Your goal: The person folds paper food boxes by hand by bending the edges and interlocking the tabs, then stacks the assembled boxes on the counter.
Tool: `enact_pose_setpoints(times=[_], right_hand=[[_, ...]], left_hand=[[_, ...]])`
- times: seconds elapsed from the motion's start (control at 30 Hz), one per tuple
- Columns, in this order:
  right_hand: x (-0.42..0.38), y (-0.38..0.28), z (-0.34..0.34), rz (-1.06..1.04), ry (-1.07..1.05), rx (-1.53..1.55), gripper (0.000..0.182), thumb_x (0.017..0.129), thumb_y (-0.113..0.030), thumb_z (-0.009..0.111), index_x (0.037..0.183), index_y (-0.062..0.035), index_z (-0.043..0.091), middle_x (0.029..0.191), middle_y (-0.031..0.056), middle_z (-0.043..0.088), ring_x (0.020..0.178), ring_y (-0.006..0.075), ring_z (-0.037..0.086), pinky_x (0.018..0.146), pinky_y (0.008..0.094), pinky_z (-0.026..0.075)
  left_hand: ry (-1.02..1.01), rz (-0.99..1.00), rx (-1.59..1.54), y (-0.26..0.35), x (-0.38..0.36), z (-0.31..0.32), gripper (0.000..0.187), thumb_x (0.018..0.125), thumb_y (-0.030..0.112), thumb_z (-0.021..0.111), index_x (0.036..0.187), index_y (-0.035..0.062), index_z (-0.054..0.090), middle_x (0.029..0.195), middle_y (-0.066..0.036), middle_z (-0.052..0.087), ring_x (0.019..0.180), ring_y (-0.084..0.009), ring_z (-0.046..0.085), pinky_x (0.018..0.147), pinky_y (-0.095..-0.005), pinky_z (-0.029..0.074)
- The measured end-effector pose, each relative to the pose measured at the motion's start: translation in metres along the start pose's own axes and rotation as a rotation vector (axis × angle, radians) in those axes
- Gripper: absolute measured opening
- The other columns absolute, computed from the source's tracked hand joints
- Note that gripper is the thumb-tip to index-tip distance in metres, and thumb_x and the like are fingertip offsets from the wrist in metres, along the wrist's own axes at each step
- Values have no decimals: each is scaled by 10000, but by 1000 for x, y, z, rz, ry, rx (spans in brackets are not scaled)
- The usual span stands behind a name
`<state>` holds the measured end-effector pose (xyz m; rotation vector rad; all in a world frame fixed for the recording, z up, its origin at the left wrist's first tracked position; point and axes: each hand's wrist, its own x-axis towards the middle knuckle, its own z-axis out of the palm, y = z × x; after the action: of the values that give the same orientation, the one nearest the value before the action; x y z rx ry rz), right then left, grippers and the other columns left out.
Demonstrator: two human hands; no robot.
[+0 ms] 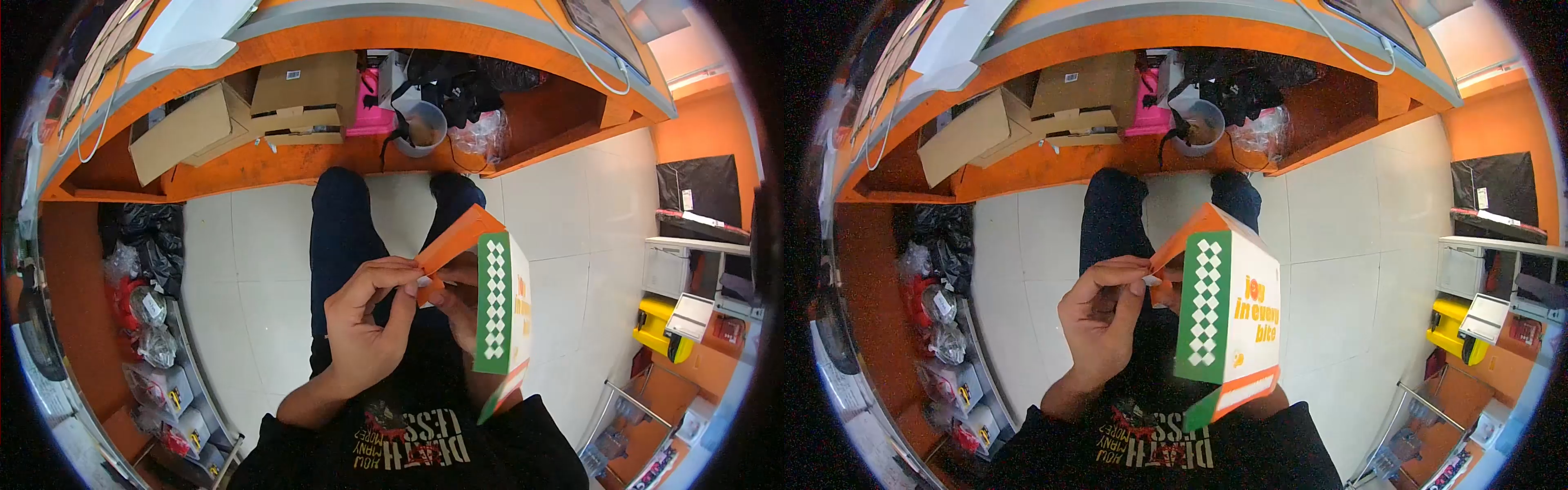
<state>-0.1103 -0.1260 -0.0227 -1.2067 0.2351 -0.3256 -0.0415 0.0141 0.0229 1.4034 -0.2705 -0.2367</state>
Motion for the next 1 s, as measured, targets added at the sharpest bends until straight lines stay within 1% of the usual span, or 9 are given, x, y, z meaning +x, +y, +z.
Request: enact_pose_setpoints(times=[0.2, 0.27, 0.3, 0.37, 0.53, 0.6, 0.77, 0.87, 1.0], right_hand=[[2, 1, 10, -80, -28, -71, 407, 891, -156, 725, 1251, -51, 568, 1094, 80, 678, 1030, 157, 652, 848, 267, 557], [4, 9, 11, -207, 42, -122, 201, 822, -20, 759, 988, 13, 652, 1126, 187, 630, 1008, 262, 648, 876, 358, 558], [1, 4, 3, -171, 5, -246, 213, 817, -18, 763, 996, 14, 652, 1133, 188, 631, 1003, 259, 650, 880, 361, 549], [-1, 5, 7, -171, 33, -168, 268, 800, -13, 777, 1036, 18, 654, 1153, 190, 635, 988, 254, 654, 898, 375, 514], [0, 7, 5, -108, -35, -179, 313, 815, -53, 773, 1094, 36, 663, 1173, 197, 630, 1054, 269, 632, 930, 378, 497], [-6, 5, 5, 9, 3, -42, 339, 812, -35, 766, 1124, 40, 655, 1171, 200, 632, 1068, 276, 629, 943, 383, 493], [-2, 10, 7, -85, 1, -6, 340, 802, 2, 761, 1120, 49, 651, 1146, 204, 646, 1055, 263, 640, 928, 373, 512], [-1, 13, 13, -114, 35, 83, 323, 794, 37, 749, 1101, 59, 649, 1117, 196, 662, 1024, 250, 655, 914, 356, 524], [-1, 14, 10, -72, 35, 71, 316, 782, 69, 741, 1084, 63, 647, 1050, 175, 686, 978, 241, 673, 901, 339, 533]], left_hand=[[16, 100, 132, 0, 1, 2, 150, 827, -99, 652, 948, -15, 679, 949, -123, 699, 969, -232, 682, 859, -334, 534], [26, 129, 188, 2, 3, 3, 148, 799, -97, 670, 915, -7, 687, 904, -116, 710, 945, -255, 689, 841, -344, 529], [20, 170, 222, 2, 2, 3, 148, 793, -96, 673, 911, -8, 687, 903, -120, 711, 940, -257, 690, 835, -342, 530], [7, 254, 293, 2, 3, 4, 150, 782, -95, 678, 905, -9, 688, 902, -129, 712, 931, -261, 692, 824, -339, 531], [48, 235, 268, -5, 6, 3, 163, 770, -91, 684, 909, -7, 690, 900, -126, 716, 927, -273, 694, 813, -344, 538], [43, 211, 265, -4, 4, 2, 168, 775, -102, 673, 915, -9, 688, 914, -129, 715, 954, -272, 686, 841, -350, 529], [8, 251, 314, -5, 0, 2, 188, 779, -122, 659, 923, -6, 692, 943, -134, 714, 992, -268, 674, 887, -361, 517], [34, 329, 391, -4, 2, 4, 197, 717, -102, 700, 888, -6, 704, 877, -122, 710, 919, -287, 696, 793, -347, 558], [25, 411, 455, -7, 1, 5, 216, 692, -100, 710, 888, -8, 707, 888, -113, 707, 909, -298, 691, 778, -352, 565]])
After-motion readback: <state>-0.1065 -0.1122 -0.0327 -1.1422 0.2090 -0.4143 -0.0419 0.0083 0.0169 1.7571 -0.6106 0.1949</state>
